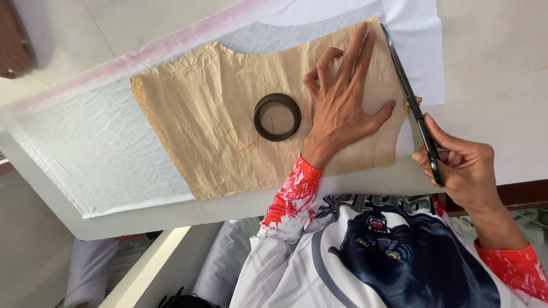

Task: Using large industrial shears to cut fabric according to a paper pattern on a cutting table.

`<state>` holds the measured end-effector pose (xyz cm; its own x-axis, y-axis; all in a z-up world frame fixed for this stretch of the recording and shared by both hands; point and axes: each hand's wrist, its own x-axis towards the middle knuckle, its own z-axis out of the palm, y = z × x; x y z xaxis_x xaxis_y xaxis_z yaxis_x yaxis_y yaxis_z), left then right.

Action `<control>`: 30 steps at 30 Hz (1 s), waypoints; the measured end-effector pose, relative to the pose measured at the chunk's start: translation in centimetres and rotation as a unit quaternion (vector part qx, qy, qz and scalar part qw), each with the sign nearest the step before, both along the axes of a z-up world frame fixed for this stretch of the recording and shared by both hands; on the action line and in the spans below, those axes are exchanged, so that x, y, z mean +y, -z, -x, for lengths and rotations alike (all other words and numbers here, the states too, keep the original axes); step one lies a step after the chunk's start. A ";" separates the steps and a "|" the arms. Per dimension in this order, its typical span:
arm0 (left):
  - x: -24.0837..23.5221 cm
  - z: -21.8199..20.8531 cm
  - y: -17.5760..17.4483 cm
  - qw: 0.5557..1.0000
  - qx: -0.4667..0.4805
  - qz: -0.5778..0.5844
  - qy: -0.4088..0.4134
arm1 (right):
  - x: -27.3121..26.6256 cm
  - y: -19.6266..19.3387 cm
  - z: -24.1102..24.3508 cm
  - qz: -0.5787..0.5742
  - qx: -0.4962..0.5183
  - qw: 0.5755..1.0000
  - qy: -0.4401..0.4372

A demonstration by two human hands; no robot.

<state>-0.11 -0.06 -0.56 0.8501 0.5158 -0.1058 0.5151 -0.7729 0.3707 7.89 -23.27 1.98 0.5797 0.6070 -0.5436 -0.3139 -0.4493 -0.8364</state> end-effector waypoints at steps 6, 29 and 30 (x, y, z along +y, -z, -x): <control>0.0 0.0 -0.1 1.000 -0.006 0.010 0.000 | 1.2 -0.5 -0.4 -0.041 -0.011 0.999 0.009; 0.1 0.1 0.1 1.000 -0.010 0.021 0.005 | 3.5 -0.5 -2.0 -0.010 -0.038 0.999 -0.011; 0.1 0.0 0.1 1.000 -0.010 0.021 0.004 | 3.7 -0.8 -2.0 -0.011 -0.038 0.999 -0.012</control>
<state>-0.15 0.04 -0.64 0.8563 0.5047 -0.1102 0.5012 -0.7599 0.4139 9.92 -19.60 2.77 0.6039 0.6321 -0.4856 -0.2385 -0.4380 -0.8667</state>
